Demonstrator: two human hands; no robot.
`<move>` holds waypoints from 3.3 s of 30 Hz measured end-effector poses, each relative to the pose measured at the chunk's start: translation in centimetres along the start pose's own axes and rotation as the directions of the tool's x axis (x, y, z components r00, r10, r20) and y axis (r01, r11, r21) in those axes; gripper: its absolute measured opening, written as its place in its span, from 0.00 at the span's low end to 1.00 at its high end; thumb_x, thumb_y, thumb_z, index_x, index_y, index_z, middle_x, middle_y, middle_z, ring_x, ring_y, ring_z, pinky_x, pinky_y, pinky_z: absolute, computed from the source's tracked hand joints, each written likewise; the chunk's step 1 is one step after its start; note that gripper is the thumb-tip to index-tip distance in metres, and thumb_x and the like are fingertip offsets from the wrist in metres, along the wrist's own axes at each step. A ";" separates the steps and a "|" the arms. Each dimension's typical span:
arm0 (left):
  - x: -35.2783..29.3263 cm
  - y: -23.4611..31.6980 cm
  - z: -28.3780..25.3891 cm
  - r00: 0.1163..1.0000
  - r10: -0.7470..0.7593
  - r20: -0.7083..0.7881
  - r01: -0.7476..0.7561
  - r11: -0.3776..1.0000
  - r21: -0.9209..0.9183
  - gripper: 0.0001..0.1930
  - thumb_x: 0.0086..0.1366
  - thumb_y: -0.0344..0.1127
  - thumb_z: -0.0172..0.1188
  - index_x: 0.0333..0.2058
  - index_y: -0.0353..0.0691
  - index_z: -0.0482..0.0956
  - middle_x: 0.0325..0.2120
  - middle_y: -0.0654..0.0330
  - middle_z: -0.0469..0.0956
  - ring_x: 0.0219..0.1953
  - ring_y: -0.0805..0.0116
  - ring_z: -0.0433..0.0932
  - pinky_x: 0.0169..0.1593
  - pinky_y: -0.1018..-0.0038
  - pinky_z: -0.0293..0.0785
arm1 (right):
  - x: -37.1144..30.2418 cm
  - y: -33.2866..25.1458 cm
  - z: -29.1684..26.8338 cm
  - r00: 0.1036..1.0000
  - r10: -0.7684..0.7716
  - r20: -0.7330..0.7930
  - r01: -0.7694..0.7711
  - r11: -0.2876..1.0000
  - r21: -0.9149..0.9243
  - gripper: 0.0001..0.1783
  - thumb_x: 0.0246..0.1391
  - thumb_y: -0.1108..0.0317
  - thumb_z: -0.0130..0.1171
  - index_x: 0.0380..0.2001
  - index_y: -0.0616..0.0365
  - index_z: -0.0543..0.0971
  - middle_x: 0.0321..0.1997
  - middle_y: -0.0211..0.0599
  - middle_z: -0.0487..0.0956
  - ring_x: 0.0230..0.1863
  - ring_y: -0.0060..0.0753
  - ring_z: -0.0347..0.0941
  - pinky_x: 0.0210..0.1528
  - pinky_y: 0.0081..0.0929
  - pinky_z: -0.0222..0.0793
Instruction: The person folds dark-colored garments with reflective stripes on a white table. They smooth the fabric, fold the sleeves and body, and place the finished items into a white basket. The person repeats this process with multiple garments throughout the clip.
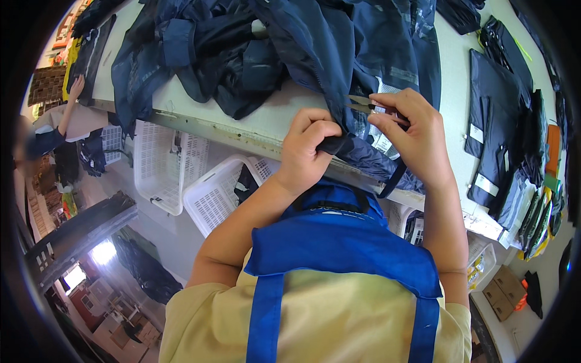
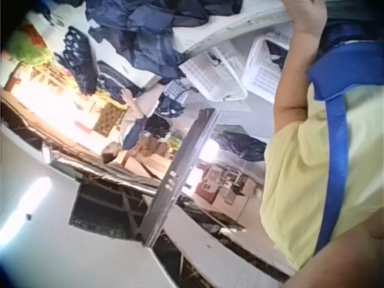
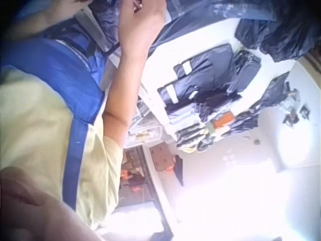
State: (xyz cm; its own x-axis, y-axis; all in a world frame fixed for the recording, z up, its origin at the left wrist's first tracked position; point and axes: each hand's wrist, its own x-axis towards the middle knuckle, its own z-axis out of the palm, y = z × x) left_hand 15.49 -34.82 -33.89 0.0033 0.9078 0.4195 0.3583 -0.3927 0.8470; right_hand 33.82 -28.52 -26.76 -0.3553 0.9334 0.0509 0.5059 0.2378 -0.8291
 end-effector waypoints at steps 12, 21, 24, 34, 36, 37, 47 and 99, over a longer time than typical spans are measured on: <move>0.0 -0.5 0.2 0.988 0.073 0.138 -0.087 0.991 0.100 0.19 0.37 0.15 0.59 0.33 0.38 0.77 0.36 0.55 0.72 0.37 0.56 0.74 0.39 0.69 0.72 | 3.3 -2.6 -0.4 0.964 -0.148 0.222 0.231 0.878 -0.420 0.09 0.42 0.68 0.64 0.28 0.60 0.81 0.26 0.36 0.74 0.34 0.40 0.73 0.35 0.35 0.70; 0.4 -0.3 0.5 0.980 0.109 0.168 -0.133 0.982 0.138 0.19 0.37 0.15 0.59 0.33 0.38 0.77 0.36 0.54 0.73 0.36 0.55 0.74 0.38 0.68 0.73 | 3.9 -3.0 -0.5 0.932 -0.195 0.305 0.346 0.731 -0.589 0.07 0.41 0.69 0.64 0.25 0.59 0.80 0.26 0.34 0.74 0.35 0.39 0.73 0.36 0.32 0.71; 0.5 -0.3 0.5 0.979 0.109 0.174 -0.134 0.981 0.141 0.19 0.37 0.16 0.59 0.32 0.38 0.77 0.36 0.55 0.73 0.36 0.55 0.74 0.39 0.68 0.72 | 3.6 -2.0 -1.0 0.949 -0.251 0.191 0.312 0.840 -0.444 0.08 0.42 0.70 0.64 0.27 0.61 0.80 0.26 0.35 0.74 0.31 0.36 0.73 0.33 0.29 0.70; 1.0 -0.1 2.5 0.906 -0.093 0.413 0.219 0.938 -0.270 0.15 0.53 0.27 0.64 0.41 0.37 0.77 0.35 0.57 0.76 0.39 0.62 0.77 0.43 0.71 0.73 | 0.0 5.5 0.1 0.870 0.437 0.229 -0.488 0.830 0.271 0.10 0.49 0.67 0.62 0.23 0.64 0.76 0.20 0.22 0.68 0.25 0.14 0.59 0.27 0.19 0.56; 0.8 -2.7 1.3 0.834 -0.350 0.427 0.484 0.834 -0.263 0.11 0.60 0.30 0.60 0.42 0.34 0.77 0.32 0.60 0.78 0.36 0.72 0.77 0.42 0.76 0.73 | -1.2 6.1 -2.2 0.859 0.435 0.270 -0.501 0.822 0.270 0.08 0.49 0.69 0.61 0.22 0.63 0.75 0.20 0.22 0.68 0.25 0.13 0.59 0.27 0.19 0.56; 0.5 -5.7 1.2 0.773 -0.560 0.298 0.634 0.695 -0.339 0.09 0.63 0.30 0.57 0.40 0.33 0.76 0.31 0.61 0.77 0.36 0.74 0.76 0.42 0.77 0.73 | -2.1 6.4 -3.5 0.847 0.440 0.297 -0.515 0.818 0.256 0.07 0.49 0.70 0.60 0.23 0.63 0.75 0.20 0.22 0.69 0.25 0.13 0.60 0.28 0.18 0.55; 4.0 -12.1 -1.8 0.664 -0.748 0.015 0.707 0.621 -0.338 0.40 0.56 0.48 0.65 0.60 0.32 0.58 0.58 0.47 0.63 0.57 0.54 0.65 0.59 0.64 0.62 | -10.3 16.7 -12.7 0.704 0.705 -0.085 -0.133 0.248 0.959 0.16 0.53 0.75 0.52 0.46 0.64 0.72 0.42 0.40 0.79 0.45 0.40 0.77 0.55 0.35 0.70; 4.8 8.6 0.7 0.788 -0.484 0.382 0.548 0.267 -0.793 0.08 0.62 0.33 0.63 0.31 0.33 0.77 0.28 0.56 0.80 0.30 0.73 0.76 0.31 0.79 0.70 | -4.6 -3.4 -1.5 0.880 -0.019 -0.474 0.164 0.950 0.266 0.09 0.51 0.71 0.61 0.35 0.61 0.76 0.27 0.32 0.73 0.27 0.22 0.66 0.33 0.19 0.63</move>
State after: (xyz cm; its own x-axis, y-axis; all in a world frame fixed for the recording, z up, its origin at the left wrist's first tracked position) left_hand 19.21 -33.75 -24.85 0.1856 0.9612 -0.2038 -0.6425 0.2757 0.7150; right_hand 34.93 -33.17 -23.35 0.0502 0.9446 0.3244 0.2131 0.3072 -0.9275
